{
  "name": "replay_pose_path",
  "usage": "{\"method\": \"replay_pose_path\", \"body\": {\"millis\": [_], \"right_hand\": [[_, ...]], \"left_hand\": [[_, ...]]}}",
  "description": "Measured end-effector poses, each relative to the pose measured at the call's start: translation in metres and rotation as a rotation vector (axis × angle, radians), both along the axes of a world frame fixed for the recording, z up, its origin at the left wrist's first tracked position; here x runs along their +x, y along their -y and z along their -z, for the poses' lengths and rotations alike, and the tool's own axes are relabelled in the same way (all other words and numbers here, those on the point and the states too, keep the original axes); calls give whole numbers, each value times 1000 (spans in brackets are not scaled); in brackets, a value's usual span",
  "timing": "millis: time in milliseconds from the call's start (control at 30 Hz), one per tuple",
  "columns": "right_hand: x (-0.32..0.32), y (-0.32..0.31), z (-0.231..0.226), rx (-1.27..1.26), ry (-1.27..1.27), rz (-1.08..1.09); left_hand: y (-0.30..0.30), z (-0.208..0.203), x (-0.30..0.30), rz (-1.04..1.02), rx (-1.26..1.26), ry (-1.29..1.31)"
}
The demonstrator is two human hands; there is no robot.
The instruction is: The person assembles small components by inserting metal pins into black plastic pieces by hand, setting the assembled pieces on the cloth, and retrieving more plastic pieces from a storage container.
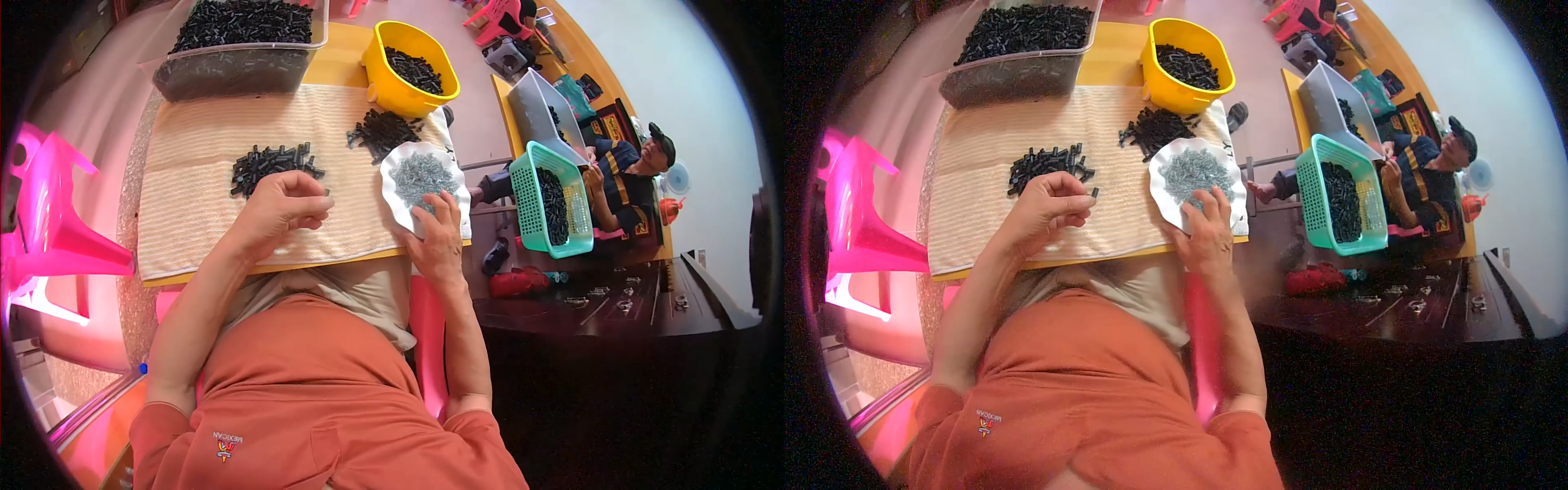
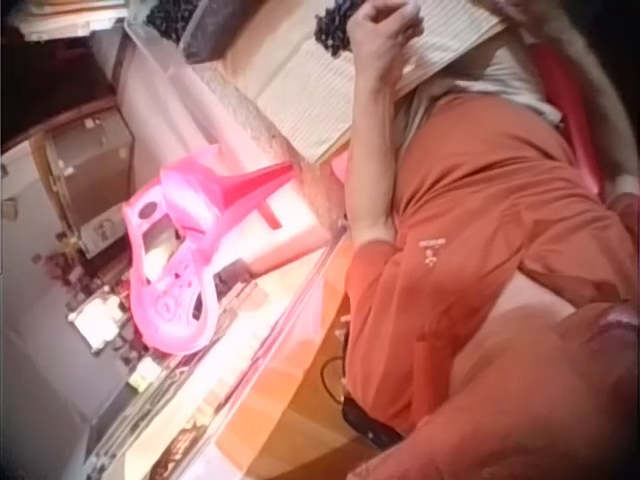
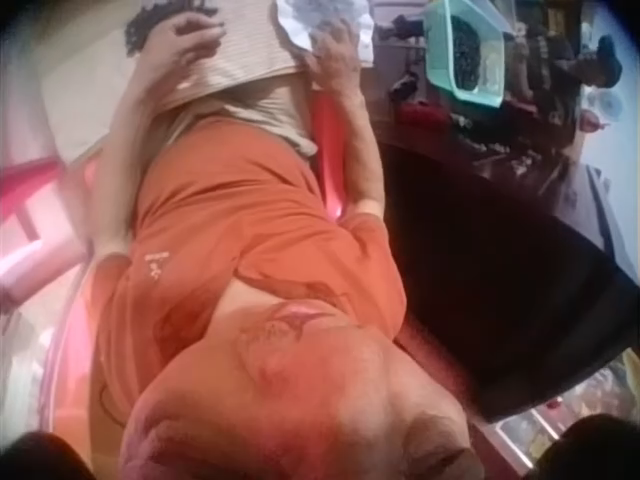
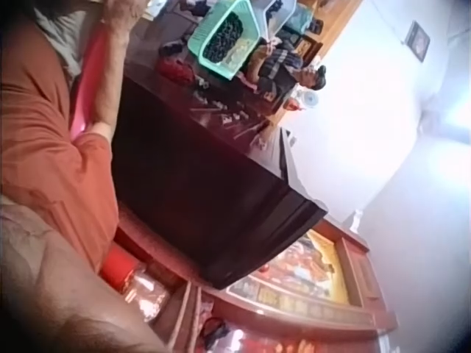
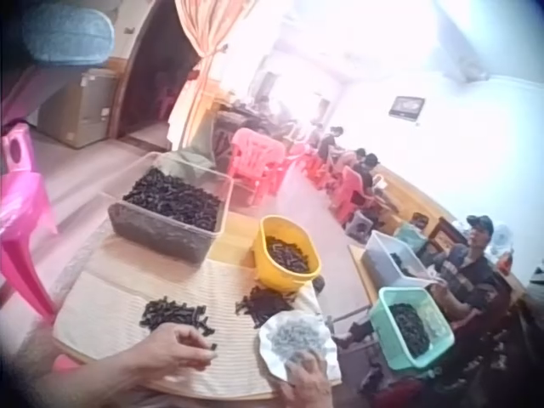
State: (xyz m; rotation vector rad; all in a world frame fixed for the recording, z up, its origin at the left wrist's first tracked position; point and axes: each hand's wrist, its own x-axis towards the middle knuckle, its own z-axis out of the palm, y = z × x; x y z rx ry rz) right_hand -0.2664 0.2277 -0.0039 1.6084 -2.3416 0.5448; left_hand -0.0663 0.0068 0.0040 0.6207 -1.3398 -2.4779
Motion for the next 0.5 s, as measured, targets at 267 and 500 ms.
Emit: {"method": "replay_pose_path", "body": {"millis": [267,500], "right_hand": [[-2,-3,5,-60,106,7],[-2,-2,3,-85,109,1]], "left_hand": [[-1,-2,-1,-2,-10,24],[-2,-4,-1,-6,-9,29]]}}
